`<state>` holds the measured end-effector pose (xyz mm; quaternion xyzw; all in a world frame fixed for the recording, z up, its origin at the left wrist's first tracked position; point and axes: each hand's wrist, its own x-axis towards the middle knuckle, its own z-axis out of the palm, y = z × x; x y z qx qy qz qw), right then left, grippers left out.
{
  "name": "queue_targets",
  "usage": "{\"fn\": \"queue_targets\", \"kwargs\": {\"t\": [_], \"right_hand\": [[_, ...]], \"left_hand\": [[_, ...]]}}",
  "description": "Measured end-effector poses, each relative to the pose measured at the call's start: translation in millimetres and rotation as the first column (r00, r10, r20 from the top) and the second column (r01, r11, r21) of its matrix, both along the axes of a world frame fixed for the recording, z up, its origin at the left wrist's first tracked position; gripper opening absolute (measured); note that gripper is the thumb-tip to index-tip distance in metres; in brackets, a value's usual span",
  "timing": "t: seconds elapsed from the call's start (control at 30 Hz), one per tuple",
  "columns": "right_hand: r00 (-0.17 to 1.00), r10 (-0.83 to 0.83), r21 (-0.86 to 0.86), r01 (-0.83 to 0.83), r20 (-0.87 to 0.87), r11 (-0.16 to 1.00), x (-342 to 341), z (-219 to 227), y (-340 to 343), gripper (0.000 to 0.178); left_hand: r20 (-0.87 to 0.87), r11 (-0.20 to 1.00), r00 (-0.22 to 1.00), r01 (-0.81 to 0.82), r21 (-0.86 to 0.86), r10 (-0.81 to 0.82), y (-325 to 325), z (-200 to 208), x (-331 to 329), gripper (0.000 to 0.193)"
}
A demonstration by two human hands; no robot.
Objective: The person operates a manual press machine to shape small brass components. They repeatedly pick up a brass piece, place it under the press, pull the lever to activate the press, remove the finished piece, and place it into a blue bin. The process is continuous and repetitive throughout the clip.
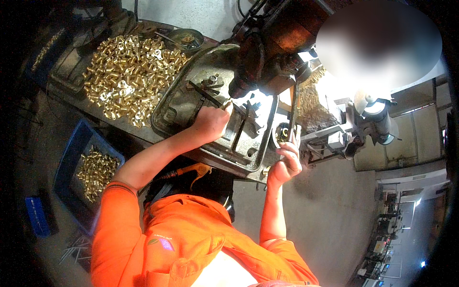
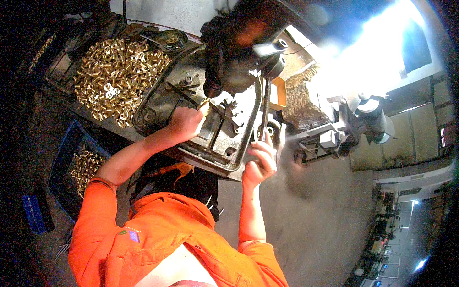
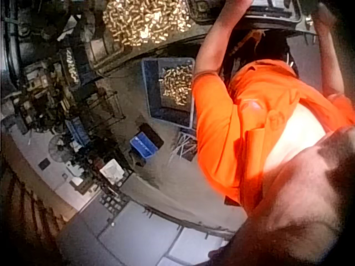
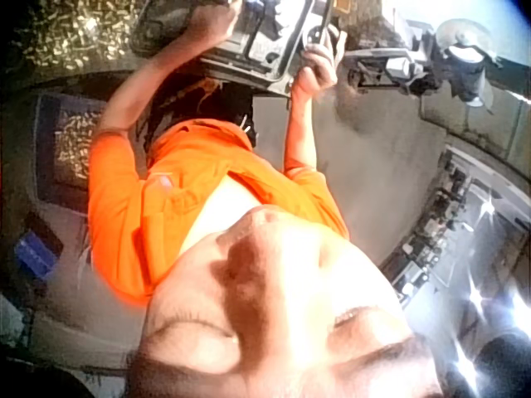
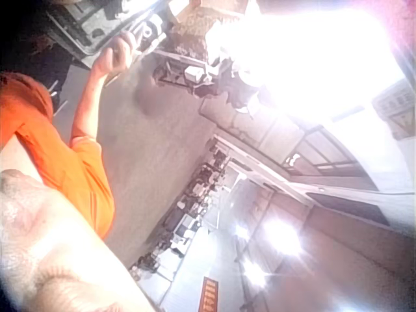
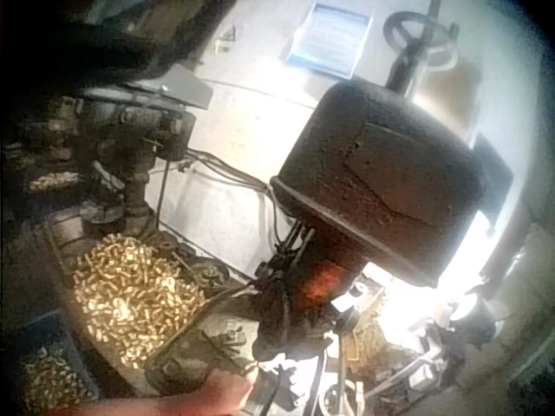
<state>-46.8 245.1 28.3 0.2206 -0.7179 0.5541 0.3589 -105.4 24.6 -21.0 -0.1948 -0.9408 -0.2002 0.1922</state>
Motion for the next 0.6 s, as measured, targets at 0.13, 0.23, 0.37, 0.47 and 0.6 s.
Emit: {"fn": "queue_targets", "kwargs": {"t": [0.13, 0.23, 0.37, 0.47, 0.6], "right_hand": [[0.999, 0.007, 0.043, -0.009, 0.043, 0.999, -3.2, -8.2, 4.0, 0.036], [0.998, 0.025, 0.042, -0.028, 0.051, 0.999, -5.1, -8.7, 2.9, 0.038], [0.991, 0.048, 0.028, -0.052, 0.123, 0.998, 3.8, 6.4, -1.4, 0.039], [0.992, 0.077, 0.017, -0.079, 0.101, 0.997, 13.0, 19.3, -1.5, 0.039], [0.997, 0.009, 0.166, -0.020, 0.070, 0.986, 16.9, 31.0, 2.3, 0.038]], "left_hand": [[-0.034, 0.999, 0.999, -0.042, -0.004, 0.041, 1.8, 3.8, 1.5, 0.022], [-0.065, 0.999, 0.997, -0.039, 0.001, 0.039, 1.0, 7.1, 3.5, 0.025], [0.025, 0.999, 1.000, 0.004, -0.054, -0.002, -2.8, 6.5, 1.1, 0.025], [0.104, 0.996, 0.994, -0.019, -0.084, 0.028, 0.1, 13.8, 3.9, 0.016], [0.178, 0.991, 0.984, -0.004, -0.130, 0.027, -0.4, 10.1, -0.8, 0.028]]}}
